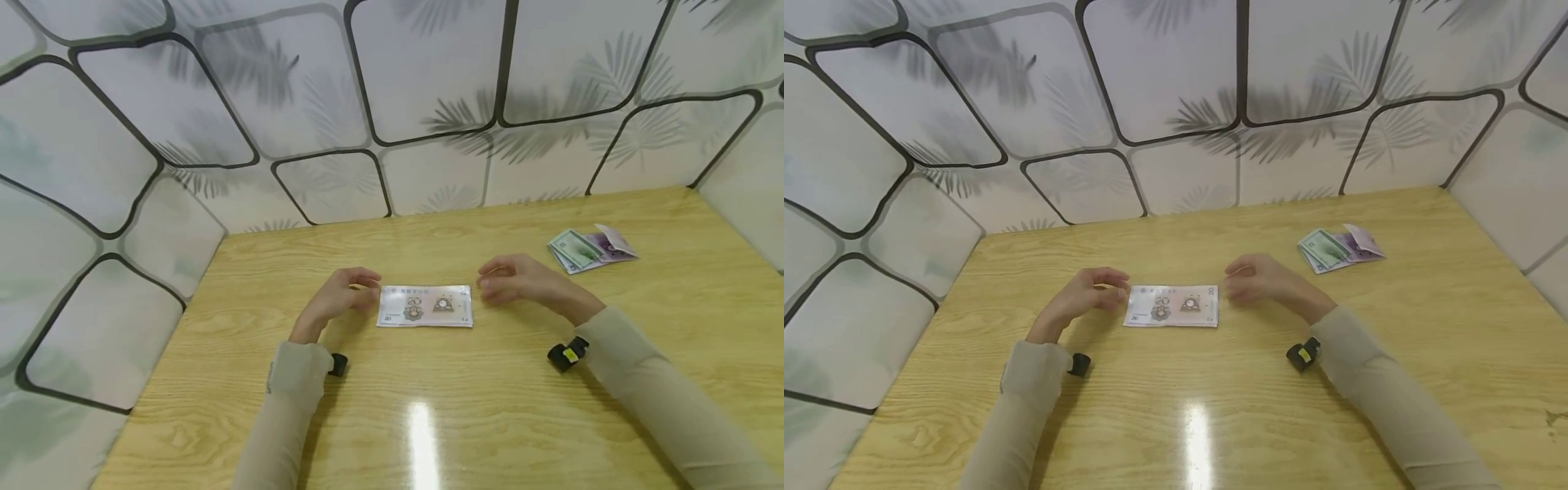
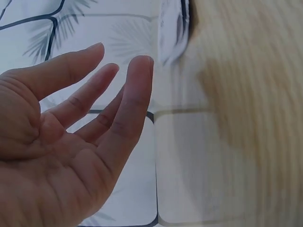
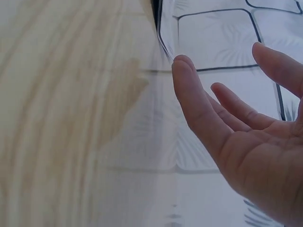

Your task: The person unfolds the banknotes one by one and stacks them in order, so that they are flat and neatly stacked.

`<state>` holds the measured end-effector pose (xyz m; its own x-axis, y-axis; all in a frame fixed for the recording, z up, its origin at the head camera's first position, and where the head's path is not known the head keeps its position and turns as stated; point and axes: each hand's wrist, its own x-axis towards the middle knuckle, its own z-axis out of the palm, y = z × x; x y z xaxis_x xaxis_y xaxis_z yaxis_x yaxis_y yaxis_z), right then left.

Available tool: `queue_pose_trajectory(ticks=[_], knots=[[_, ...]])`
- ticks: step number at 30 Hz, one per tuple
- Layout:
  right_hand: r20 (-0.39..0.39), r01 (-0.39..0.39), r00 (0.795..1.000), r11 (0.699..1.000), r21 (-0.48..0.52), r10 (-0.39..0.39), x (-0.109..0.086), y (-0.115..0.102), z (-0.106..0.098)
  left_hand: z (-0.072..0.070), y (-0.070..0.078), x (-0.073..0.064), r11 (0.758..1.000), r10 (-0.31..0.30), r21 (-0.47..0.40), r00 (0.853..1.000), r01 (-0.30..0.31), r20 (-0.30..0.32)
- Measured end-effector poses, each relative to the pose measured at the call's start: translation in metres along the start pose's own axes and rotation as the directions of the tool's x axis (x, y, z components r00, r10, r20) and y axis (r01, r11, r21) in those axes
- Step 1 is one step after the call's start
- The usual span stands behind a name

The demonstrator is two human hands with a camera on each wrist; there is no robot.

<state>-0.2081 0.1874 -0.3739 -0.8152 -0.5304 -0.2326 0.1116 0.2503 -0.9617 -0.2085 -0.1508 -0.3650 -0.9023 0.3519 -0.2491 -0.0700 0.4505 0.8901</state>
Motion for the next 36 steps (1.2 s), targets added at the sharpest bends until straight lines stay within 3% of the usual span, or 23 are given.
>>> queue_pose_trajectory(ticks=[10, 18, 28, 36], knots=[[-0.077, 0.029, 0.997, 0.999, -0.031, -0.031, -0.018, 0.002, -0.023, 0.019, 0.021, 0.016, 0.996, 0.084, 0.005, 0.995, -0.085, 0.051], [-0.116, 0.036, 0.993, 0.999, 0.011, -0.034, -0.030, 0.009, -0.041, 0.036, 0.031, 0.031, 0.990, 0.142, -0.005, 0.986, -0.143, 0.082], [-0.141, 0.052, 0.989, 0.999, -0.009, -0.053, -0.053, 0.014, -0.062, 0.057, 0.040, 0.045, 0.985, 0.169, -0.059, 0.977, -0.162, 0.132], [-0.202, 0.070, 0.976, 0.997, -0.036, -0.076, -0.066, 0.019, -0.079, 0.064, 0.047, 0.049, 0.987, 0.154, -0.061, 0.981, -0.147, 0.122]])
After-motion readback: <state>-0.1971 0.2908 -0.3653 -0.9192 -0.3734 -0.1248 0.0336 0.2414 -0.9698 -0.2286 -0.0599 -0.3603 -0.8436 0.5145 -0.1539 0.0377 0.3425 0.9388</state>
